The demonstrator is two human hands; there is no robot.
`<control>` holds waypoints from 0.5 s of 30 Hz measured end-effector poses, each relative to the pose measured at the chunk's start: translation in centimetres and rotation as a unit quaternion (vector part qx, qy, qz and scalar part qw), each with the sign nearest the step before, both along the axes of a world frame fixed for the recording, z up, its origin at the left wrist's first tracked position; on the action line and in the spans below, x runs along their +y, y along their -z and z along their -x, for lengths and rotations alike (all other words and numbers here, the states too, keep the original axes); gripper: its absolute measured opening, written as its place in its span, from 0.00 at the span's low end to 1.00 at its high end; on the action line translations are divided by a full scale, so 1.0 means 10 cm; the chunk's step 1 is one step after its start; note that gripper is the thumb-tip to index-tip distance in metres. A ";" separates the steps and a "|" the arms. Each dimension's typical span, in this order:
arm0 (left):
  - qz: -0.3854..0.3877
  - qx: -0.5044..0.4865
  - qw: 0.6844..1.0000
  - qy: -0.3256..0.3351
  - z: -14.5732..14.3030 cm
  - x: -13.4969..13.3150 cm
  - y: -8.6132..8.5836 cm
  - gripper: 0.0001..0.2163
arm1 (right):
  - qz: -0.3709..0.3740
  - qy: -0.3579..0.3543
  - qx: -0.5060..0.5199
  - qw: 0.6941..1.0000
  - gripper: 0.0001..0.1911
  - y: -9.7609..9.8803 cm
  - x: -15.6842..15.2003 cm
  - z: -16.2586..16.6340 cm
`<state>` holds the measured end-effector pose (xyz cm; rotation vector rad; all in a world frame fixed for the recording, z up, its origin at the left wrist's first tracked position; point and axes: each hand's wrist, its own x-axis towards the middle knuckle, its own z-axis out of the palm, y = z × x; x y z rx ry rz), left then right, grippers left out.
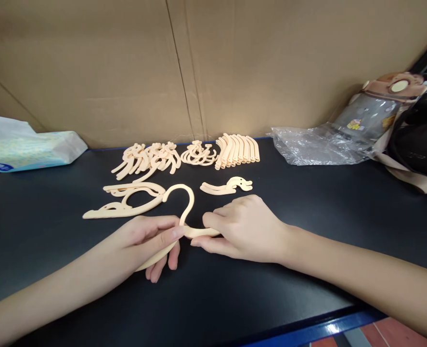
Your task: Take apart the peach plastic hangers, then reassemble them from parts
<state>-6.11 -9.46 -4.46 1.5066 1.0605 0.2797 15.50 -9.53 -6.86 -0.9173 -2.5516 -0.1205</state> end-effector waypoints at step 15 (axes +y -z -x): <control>-0.073 0.119 0.990 0.029 0.03 -0.05 -0.06 0.18 | -0.068 -0.052 0.019 0.996 0.13 -0.07 0.03 0.02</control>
